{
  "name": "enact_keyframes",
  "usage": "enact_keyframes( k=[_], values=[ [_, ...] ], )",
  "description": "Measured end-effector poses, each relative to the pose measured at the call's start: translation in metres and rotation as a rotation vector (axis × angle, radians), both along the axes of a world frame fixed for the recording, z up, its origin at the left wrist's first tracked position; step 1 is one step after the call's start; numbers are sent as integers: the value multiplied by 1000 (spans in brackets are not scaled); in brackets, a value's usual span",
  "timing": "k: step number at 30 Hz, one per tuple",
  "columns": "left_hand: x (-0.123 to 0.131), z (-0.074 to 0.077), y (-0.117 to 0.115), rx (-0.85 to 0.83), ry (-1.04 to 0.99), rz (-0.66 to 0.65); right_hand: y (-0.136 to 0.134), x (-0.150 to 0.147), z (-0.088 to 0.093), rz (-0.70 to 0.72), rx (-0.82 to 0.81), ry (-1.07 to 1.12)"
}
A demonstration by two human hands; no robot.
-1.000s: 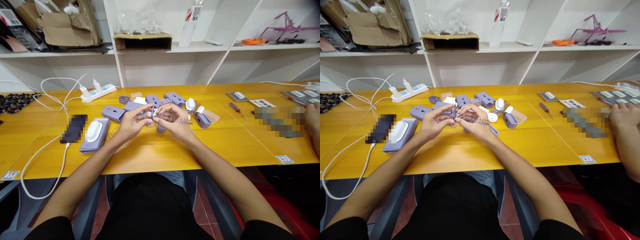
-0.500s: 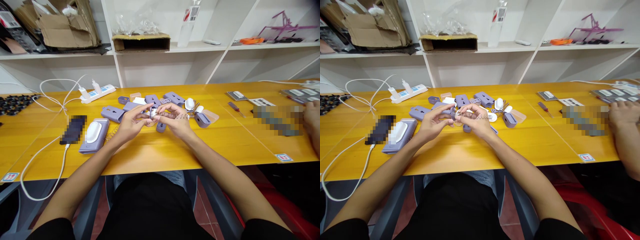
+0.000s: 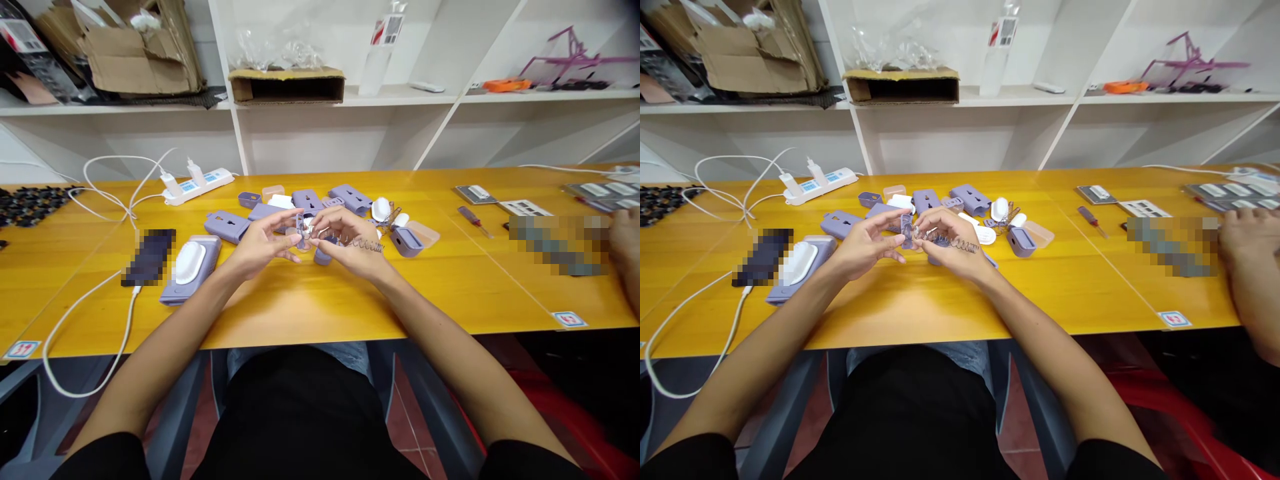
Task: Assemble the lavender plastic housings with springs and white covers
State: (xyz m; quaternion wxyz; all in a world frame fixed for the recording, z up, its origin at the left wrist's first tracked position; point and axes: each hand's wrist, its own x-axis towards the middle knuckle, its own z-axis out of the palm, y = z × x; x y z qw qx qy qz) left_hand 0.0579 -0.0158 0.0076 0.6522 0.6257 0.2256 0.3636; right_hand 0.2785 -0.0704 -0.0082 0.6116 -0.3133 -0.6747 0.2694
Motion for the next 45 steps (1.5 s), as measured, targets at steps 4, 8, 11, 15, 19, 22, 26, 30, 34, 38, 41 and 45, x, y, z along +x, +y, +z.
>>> enact_keyframes(
  k=[4,8,11,15,19,22,26,30,34,38,41,45],
  values=[
    [-1,5,-2,-25,-18,-2,-1,5,5,45,-80,65],
    [0,6,-2,37,-41,89,-2,11,10,107,-223,252],
    [1,4,0,106,-44,155,-1,19,16,91,-310,348],
    [3,-2,2,200,-3,222,2,34,19,68,-430,274],
    [4,-5,3,319,52,207,1,39,18,163,-552,104],
    [3,-8,3,394,69,166,-2,33,19,199,-557,0],
    [2,-10,3,460,102,131,-6,25,20,151,-500,-110],
    [2,-9,1,501,138,88,-4,23,16,71,-434,-183],
    [2,-9,3,476,141,116,-2,24,12,99,-439,-244],
    [3,-10,7,437,104,198,-2,27,13,23,-414,-272],
    [5,-11,7,430,91,209,-3,29,16,7,-397,-247],
    [6,-10,6,420,85,209,-5,30,19,-7,-378,-233]
  ],
)
